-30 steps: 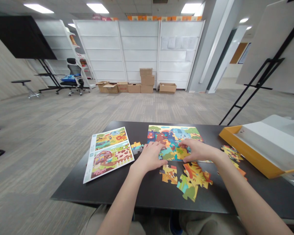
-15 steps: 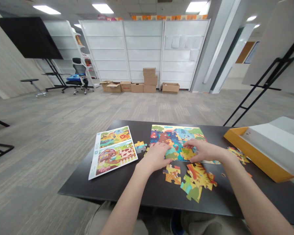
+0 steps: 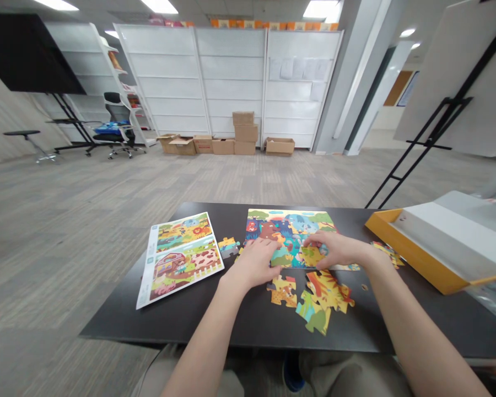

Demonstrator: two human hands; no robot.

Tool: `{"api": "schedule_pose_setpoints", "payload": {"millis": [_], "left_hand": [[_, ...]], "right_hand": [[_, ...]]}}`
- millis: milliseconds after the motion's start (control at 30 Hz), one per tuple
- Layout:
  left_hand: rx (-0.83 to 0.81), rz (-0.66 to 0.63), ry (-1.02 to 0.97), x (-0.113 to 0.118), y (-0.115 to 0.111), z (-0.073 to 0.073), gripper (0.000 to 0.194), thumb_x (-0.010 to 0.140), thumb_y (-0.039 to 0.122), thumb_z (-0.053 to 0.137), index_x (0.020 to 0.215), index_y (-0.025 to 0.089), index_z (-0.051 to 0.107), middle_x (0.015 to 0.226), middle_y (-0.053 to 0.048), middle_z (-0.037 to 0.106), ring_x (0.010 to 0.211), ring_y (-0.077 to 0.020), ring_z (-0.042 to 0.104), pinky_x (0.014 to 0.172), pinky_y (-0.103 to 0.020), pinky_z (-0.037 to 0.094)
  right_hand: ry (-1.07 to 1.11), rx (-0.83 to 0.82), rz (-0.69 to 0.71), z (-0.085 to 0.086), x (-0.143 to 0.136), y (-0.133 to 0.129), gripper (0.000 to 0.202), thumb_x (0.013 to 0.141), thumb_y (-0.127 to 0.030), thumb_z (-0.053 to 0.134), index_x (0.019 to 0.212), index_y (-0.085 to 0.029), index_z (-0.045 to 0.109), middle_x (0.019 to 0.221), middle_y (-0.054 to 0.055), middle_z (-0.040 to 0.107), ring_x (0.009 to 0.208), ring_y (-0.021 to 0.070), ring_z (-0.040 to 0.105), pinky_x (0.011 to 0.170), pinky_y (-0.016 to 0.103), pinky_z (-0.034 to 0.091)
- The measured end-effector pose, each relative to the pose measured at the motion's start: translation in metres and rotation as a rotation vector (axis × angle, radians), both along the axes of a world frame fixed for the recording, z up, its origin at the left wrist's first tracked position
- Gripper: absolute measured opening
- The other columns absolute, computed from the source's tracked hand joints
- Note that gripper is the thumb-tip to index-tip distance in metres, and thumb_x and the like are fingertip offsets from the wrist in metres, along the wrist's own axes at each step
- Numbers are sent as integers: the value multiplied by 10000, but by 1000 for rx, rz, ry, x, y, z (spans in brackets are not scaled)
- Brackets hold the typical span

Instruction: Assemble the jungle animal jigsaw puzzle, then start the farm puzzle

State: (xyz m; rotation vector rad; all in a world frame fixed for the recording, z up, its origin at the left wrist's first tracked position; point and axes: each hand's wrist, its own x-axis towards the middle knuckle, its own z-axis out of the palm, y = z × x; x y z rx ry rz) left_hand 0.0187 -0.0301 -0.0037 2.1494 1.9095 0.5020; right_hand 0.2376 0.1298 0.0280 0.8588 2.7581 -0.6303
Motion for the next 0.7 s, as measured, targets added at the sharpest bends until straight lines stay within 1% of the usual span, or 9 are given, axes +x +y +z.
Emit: {"api": "schedule_pose_setpoints", "payload": {"millis": [133,367,467,533,600,700], "left_hand": [[-5,0,3,0,0,2,442,854,325,676,1273,206,596,1315,-104,663,1257,-306,577,1052,-458,447],[23,-8,23,1,1,-5,428,851,338,686,1249,200,608,1277,-101,672,1244,-304,582,1040,-458,456],[33,-18,3,-2,0,-4,422,852,328,685,1247,200,608,1286,-97,665,1244,-298,583,1034,-456,465],[48,-18,-32,-8,-2,0,393,867,308,663,1244,211,609,1314,-84,653,1250,-278,581,1041,-436,468],[80,22,-70,-21,-6,5,351,899,287,613,1244,218,613,1330,-74,650,1257,-255,578,1059,-409,463],[130,178,-75,-46,-16,11,342,942,308,542,1251,187,623,1273,-101,675,1198,-260,612,1053,-417,473]], "right_hand": [[-1,1,-24,1,0,-1,650,598,-310,774,1234,-233,664,1221,91,682,1119,310,628,962,374,501],[-25,4,-26,3,-2,-4,657,612,-298,759,1252,-197,652,1251,114,664,1139,311,619,976,368,490],[-22,17,-15,4,-2,-5,651,617,-293,750,1253,-195,649,1253,118,663,1140,313,619,975,370,489],[-12,28,-6,5,-1,-7,644,616,-284,744,1248,-203,648,1253,116,663,1131,313,621,975,375,487],[-4,38,1,6,-1,-8,637,616,-273,736,1244,-211,646,1252,116,663,1123,313,621,974,378,487],[-14,57,9,6,-2,-12,622,626,-260,715,1241,-202,643,1258,130,651,1124,316,619,975,374,484]]}}
